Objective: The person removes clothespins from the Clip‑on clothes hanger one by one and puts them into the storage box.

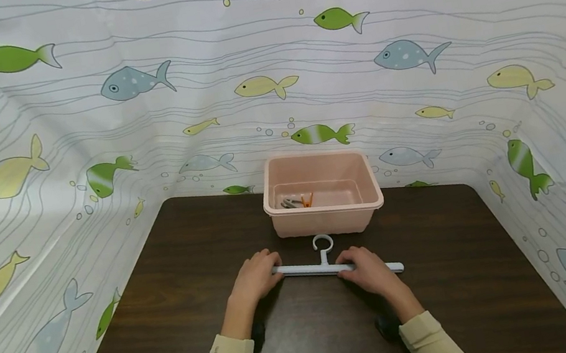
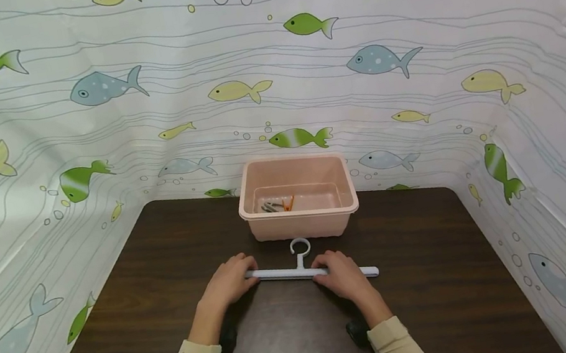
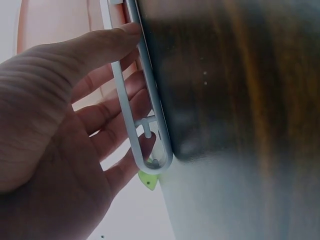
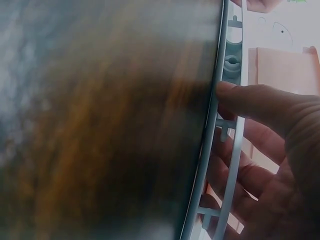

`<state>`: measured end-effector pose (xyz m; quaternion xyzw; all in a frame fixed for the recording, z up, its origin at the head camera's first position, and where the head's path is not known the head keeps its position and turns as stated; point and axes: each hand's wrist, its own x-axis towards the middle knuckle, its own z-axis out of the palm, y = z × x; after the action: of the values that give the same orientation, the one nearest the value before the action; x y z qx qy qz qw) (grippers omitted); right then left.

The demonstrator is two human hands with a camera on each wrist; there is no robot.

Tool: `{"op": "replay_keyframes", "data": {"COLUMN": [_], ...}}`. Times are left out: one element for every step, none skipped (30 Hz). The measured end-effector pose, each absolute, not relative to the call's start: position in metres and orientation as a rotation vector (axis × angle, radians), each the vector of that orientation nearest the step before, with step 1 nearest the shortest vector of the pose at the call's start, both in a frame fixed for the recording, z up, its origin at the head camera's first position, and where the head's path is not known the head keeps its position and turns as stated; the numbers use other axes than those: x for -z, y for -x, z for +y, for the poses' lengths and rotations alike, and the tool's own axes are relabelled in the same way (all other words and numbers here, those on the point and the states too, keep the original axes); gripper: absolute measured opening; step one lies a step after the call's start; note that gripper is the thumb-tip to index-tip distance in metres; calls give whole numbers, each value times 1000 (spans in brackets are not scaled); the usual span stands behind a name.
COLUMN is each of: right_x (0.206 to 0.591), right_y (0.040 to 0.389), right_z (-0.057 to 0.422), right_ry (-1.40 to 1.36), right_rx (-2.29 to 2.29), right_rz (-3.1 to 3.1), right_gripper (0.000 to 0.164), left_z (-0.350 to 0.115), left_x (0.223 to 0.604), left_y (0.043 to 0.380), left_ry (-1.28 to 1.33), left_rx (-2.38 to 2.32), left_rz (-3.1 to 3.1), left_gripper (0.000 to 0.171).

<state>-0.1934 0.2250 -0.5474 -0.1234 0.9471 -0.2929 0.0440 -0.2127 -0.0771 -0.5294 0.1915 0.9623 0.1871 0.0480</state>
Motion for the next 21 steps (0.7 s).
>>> {"op": "replay_keyframes", "data": {"right_x": [547,547,547,546,546,545,544,543,542,541,540,538,536,534,532,530,527,525,522,520,517], "right_y": [194,194,195,195,195,195,195,195,195,194,194,193,193,194,194,195,195,195,195,195,194], "right_z": [225,225,225,225,226,227,227,228,229,230,232,233,236,238,241,244,246,249,252,254,257], "right_ry": [364,357,350,345,348,349,350,353,357,362,365,363,366,369,370,367,360,355,347,338,328], "right_rx": [893,890,885,879,870,860,851,845,839,839,840,842,846,843,845,844,839,832,824,812,809], "right_rz": [2895,2894,2893,2890,2890,2888,2887,2884,2884,2884,2887,2888,2892,2901,2909,2919,2930,2937,2947,2956,2961], "right_gripper": [13,14,14,15,16,17,17,17,17,16,16,15,14,14,14,14,14,15,16,18,19], "left_z": [-77,-76,-76,-76,-76,-76,-77,-78,-79,-80,-82,-85,-88,-92,-96,-100,-105,-109,-114,-119,-123], "left_x": [529,529,529,528,528,528,527,526,524,522,519,516,512,508,505,502,499,497,494,493,491], "left_y": [213,214,214,214,214,214,214,213,213,212,212,212,212,212,213,213,214,214,215,216,216], "left_ry": [-582,-579,-576,-573,-570,-567,-560,-549,-536,-517,-500,-482,-466,-452,-441,-431,-426,-421,-416,-411,-406], "left_rx": [-568,-568,-568,-571,-574,-579,-591,-605,-616,-632,-646,-658,-667,-670,-670,-673,-667,-661,-656,-650,-645], "left_rz": [2934,2933,2930,2925,2919,2912,2900,2889,2877,2862,2851,2844,2839,2841,2845,2851,2861,2873,2881,2889,2899], "left_gripper": [15,16,17,18,19,21,23,25,27,28,29,31,32,33,34,35,36,36,37,37,38]}}
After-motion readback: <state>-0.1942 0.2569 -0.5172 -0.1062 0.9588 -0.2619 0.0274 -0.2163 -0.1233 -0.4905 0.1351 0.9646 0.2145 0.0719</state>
